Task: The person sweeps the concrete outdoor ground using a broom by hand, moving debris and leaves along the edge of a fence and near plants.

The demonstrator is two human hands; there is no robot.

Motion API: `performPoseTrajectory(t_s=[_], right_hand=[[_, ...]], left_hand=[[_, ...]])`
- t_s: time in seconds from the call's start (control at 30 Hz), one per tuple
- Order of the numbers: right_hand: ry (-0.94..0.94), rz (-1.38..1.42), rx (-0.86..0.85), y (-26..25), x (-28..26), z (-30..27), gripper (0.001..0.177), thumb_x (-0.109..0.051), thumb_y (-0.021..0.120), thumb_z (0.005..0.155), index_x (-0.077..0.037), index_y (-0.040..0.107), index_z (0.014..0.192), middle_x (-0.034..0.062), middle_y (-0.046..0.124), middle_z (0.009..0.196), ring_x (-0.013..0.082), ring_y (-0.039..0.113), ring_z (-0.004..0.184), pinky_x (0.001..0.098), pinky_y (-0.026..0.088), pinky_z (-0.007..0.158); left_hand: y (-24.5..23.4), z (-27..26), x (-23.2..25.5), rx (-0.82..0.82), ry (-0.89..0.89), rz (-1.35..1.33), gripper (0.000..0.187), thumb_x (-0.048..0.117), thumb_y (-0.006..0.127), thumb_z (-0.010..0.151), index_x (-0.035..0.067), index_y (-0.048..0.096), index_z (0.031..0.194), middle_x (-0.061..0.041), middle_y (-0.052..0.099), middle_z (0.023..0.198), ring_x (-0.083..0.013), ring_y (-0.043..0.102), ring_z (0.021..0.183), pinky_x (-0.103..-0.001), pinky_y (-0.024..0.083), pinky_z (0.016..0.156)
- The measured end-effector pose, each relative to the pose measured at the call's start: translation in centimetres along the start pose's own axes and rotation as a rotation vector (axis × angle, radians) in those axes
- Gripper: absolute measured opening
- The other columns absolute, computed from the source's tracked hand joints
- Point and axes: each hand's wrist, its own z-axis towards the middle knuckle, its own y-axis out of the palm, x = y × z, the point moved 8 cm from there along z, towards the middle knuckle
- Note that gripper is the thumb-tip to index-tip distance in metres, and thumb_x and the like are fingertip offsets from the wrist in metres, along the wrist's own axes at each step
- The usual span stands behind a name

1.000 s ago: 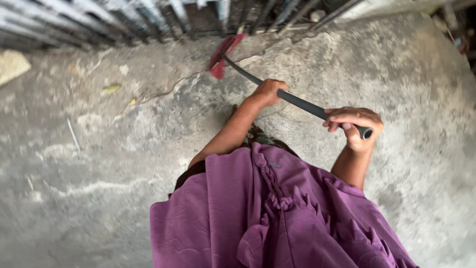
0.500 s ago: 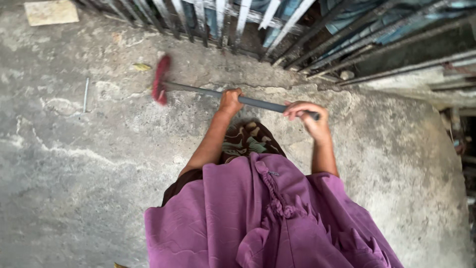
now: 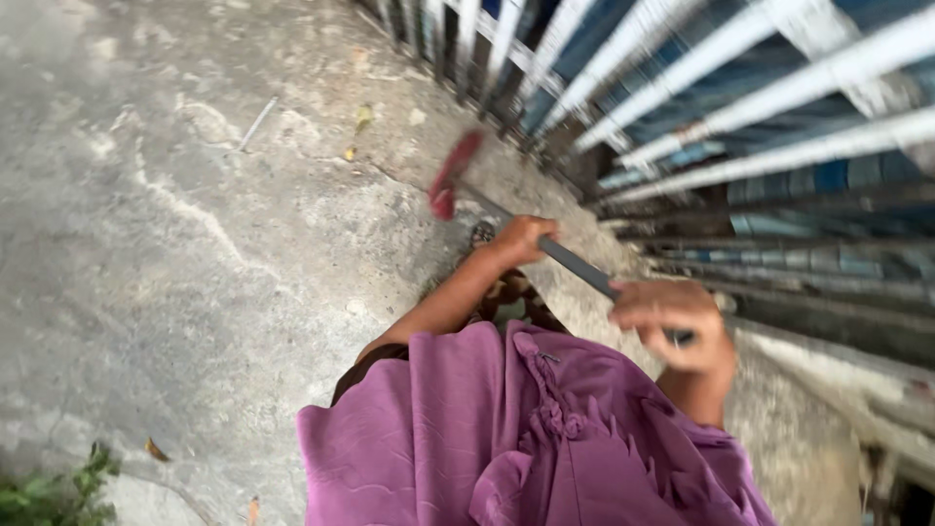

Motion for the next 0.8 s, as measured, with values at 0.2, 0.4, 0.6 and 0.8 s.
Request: performPoseTrajectory(t_s=[0.2, 0.4, 0.6, 0.8], right_hand=[[0.085, 0.265, 0.025, 0.3, 14.3, 4.2, 0.026, 0.003, 0.056, 0.090, -0.006, 0.076, 0.105, 0.0103, 0.076, 0.095, 0.0251, 0.075, 0.087, 0.0561, 0.054, 0.113], [0.012, 0.111, 0.017, -7.7, 14.9, 9.5, 0.035, 0.002, 0.056, 0.073, -0.004, 0.073, 0.103, 0.0133, 0.075, 0.097, 0.0353, 0.075, 0.108, 0.0502, 0.060, 0.100], [-0.390, 0.203, -0.285, -9.1, 10.2, 16.5, 0.042, 0.004, 0.060, 0.074, -0.002, 0.074, 0.113, 0.0125, 0.075, 0.090, 0.0286, 0.078, 0.087, 0.0422, 0.064, 0.089], [-0.293, 0.538, -0.393, -4.4, 20.8, 21.5, 0.034, 0.009, 0.061, 0.082, 0.006, 0.068, 0.114, 0.0047, 0.072, 0.084, 0.0191, 0.075, 0.073, 0.0594, 0.049, 0.109]], left_hand=[[-7.7, -0.7, -11.8, 0.094, -0.298, 0.220, 0.014, 0.012, 0.080, 0.078, 0.008, 0.067, 0.083, -0.015, 0.072, 0.083, -0.0381, 0.071, 0.081, -0.048, 0.055, 0.072], [-11.5, 5.0, -10.5, 0.380, -0.157, 0.070, 0.033, 0.011, 0.076, 0.064, 0.004, 0.068, 0.095, -0.017, 0.071, 0.084, -0.0354, 0.070, 0.074, -0.046, 0.058, 0.068], [-9.4, 10.0, -10.2, 0.267, -0.279, 0.192, 0.015, 0.024, 0.077, 0.098, 0.010, 0.070, 0.097, -0.012, 0.073, 0.087, -0.0312, 0.073, 0.085, -0.042, 0.058, 0.078], [-15.2, 7.5, -18.6, 0.317, -0.150, 0.104, 0.042, 0.013, 0.079, 0.062, 0.008, 0.074, 0.103, -0.016, 0.075, 0.097, -0.0359, 0.073, 0.088, -0.043, 0.059, 0.079]])
